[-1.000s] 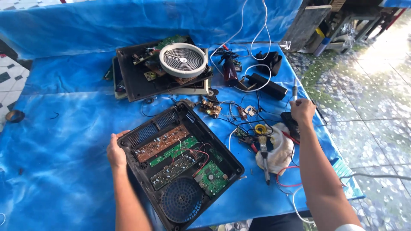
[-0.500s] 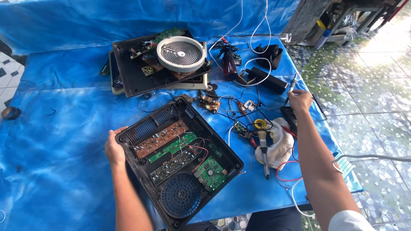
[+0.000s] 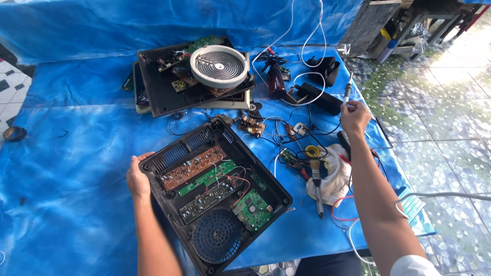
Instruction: The person uses a soldering iron to work on the circuit boards inside an open electronic device casing. They move the soldering iron across various components on the green and brown boards. At the end, they set the tool down and pick up a speaker component.
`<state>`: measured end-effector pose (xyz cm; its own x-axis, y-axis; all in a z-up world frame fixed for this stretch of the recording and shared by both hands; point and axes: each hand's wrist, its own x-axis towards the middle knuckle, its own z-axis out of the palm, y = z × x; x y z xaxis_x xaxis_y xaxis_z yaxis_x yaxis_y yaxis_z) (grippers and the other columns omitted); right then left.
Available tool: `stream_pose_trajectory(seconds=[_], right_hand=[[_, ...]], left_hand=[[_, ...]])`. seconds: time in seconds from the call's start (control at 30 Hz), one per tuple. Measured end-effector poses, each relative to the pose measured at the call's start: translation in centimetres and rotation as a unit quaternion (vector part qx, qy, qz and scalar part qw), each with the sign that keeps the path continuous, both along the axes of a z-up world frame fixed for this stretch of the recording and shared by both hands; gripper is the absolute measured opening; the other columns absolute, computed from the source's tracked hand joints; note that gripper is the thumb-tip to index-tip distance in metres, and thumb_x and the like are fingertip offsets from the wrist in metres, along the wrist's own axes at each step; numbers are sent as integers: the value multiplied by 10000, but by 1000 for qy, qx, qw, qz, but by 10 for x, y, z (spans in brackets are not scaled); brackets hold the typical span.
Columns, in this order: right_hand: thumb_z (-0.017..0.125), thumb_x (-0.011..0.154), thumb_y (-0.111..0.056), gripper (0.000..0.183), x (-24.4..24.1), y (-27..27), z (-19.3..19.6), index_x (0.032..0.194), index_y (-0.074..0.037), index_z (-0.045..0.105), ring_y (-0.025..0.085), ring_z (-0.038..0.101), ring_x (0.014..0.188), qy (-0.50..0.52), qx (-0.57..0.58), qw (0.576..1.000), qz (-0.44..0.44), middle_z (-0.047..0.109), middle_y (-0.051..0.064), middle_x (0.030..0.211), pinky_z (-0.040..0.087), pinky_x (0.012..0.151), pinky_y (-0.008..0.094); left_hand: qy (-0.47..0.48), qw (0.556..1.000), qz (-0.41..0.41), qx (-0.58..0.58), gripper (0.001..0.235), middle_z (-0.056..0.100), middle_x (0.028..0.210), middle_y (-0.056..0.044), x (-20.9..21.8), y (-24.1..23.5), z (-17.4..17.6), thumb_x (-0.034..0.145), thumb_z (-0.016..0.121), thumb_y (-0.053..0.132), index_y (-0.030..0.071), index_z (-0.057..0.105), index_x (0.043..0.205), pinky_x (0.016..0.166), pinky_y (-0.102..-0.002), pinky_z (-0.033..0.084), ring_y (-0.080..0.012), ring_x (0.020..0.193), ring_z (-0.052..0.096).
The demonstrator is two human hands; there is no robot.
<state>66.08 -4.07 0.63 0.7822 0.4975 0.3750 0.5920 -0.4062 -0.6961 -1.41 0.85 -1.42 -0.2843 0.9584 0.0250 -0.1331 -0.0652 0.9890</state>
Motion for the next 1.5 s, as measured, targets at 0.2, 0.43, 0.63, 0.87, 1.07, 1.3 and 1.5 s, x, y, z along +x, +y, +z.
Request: stream_pose_trajectory(seconds=[0.2,0.43,0.63,0.87,1.07,1.3,1.5], right_hand=[[809,869,-277,288,-17,-3,-2,1113,-126,784,286,756,901,-25,-21,998,46,778,41,854,603,867,430],[834,909,-404,396,-17,1,2,1173,-116,770,293,750,966,-28,-32,999,27,779,68,897,599,879,458],[826,931,-445,395,-2,2,-6,1132,-111,758,318,728,980,-75,-55,995,27,758,31,877,580,885,477],[855,977,-322,355,-51,-27,34,1168,-62,709,402,682,948,-232,54,969,72,624,111,966,565,834,517],[798,911,-188,143,-208,-88,78,1003,-79,803,377,747,764,-15,-37,931,363,765,156,829,588,737,423],[699,953,-336,272,-280,-114,47,966,-82,797,352,776,772,-49,-129,869,475,789,173,791,598,685,444],[588,1046,-368,412,-279,-109,21,889,-15,734,378,724,647,-26,-197,861,468,719,171,666,551,550,394]], left_hand=[[-2,1000,-2,-2,474,719,928,-165,0,1,-4,1100,434,391,57,769,1057,791,-293,589,-211,780,687],[14,1000,-3,-4,485,721,932,-164,6,-1,7,1097,430,407,68,774,1053,806,-304,578,-217,796,679],[38,999,1,-8,483,729,937,-159,7,-6,12,1089,431,414,83,781,1049,810,-292,577,-211,819,691],[10,1000,17,-4,469,729,910,-154,10,-6,12,1090,446,395,74,782,1022,807,-302,584,-203,798,690],[47,999,5,0,488,730,956,-143,12,-16,26,1121,411,421,109,781,1056,878,-364,549,-248,853,680],[151,986,69,33,466,732,1051,-164,-5,14,-44,1090,425,403,110,778,1009,984,-457,469,-326,1032,652],[242,962,82,-93,473,654,1216,-246,27,-80,36,1022,466,463,72,595,1255,1042,-550,419,-431,1185,590]])
